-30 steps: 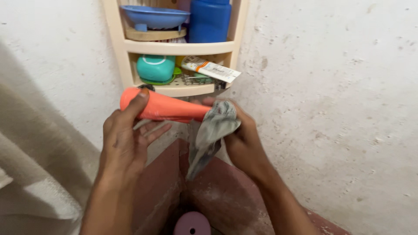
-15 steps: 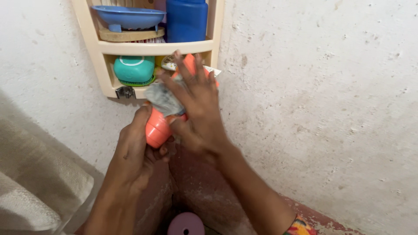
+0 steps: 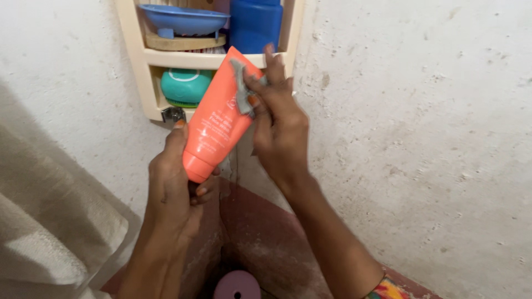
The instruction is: The person wipes several toiletry items and a wall-mounted corner shelf in a bathroom using a cloth. They remove each item, wipe it, and return it to the shelf, then wipe the shelf surfaces and close the door.
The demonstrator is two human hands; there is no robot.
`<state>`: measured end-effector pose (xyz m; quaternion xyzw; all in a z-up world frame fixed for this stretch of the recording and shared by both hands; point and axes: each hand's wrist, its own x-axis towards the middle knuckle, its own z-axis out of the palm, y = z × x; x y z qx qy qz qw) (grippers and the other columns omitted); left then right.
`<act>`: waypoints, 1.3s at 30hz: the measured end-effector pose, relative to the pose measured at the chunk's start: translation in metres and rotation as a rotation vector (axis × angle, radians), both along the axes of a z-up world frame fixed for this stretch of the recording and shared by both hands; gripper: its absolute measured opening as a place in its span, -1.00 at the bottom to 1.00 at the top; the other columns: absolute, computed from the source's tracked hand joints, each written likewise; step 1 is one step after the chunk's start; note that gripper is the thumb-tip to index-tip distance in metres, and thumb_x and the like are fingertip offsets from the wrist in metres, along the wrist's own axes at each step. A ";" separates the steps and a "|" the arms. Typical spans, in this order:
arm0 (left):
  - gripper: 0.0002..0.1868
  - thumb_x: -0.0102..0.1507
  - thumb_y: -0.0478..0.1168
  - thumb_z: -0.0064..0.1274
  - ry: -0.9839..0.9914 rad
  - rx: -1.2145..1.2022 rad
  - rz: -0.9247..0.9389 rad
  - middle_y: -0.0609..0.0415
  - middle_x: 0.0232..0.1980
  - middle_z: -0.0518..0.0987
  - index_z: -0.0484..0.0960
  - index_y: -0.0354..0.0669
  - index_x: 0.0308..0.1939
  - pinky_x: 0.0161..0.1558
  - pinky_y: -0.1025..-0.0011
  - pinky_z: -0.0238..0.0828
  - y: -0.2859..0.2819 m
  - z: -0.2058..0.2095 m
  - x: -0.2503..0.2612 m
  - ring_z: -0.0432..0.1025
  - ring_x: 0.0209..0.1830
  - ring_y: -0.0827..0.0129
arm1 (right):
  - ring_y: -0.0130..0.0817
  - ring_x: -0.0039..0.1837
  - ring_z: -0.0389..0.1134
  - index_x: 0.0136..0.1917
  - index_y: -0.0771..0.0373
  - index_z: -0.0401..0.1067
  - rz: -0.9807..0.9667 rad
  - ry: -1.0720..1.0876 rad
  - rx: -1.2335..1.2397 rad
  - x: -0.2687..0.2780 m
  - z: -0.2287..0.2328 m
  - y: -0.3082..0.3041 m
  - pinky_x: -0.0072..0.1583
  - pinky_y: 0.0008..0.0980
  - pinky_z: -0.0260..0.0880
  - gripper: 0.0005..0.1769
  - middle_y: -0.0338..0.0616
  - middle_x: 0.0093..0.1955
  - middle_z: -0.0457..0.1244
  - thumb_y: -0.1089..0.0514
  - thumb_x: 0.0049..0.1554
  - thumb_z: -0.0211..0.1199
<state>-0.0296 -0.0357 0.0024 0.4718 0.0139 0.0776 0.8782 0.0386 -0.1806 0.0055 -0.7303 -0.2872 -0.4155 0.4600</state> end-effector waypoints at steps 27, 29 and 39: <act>-0.58 0.34 0.07 -0.10 0.177 -0.016 0.067 0.13 -0.58 0.34 0.49 -0.23 -0.35 -0.69 0.45 -0.12 0.001 0.008 0.006 0.08 -0.75 0.50 | -0.03 0.61 0.25 0.30 0.28 0.43 0.045 -0.237 -0.280 -0.062 -0.034 0.021 0.60 -0.02 0.23 -0.68 -0.04 0.47 0.25 0.37 0.28 0.18; -0.59 0.34 0.08 -0.10 0.119 0.004 0.043 0.16 -0.58 0.33 0.51 -0.21 -0.33 -0.69 0.47 -0.12 0.002 0.006 0.005 0.03 -0.77 0.52 | -0.01 0.57 0.26 0.31 0.27 0.44 -0.019 -0.262 -0.346 -0.054 -0.032 0.014 0.57 0.11 0.16 -0.63 -0.01 0.44 0.27 0.34 0.23 0.21; -0.62 0.34 0.02 -0.14 0.139 0.062 0.065 0.16 -0.57 0.29 0.53 -0.23 -0.31 -0.67 0.46 -0.10 -0.005 0.021 -0.005 0.02 -0.73 0.51 | -0.08 0.47 0.34 0.41 0.39 0.30 -0.044 -0.102 -0.060 -0.038 -0.013 0.014 0.48 -0.07 0.34 -0.57 0.05 0.45 0.25 0.42 0.26 0.09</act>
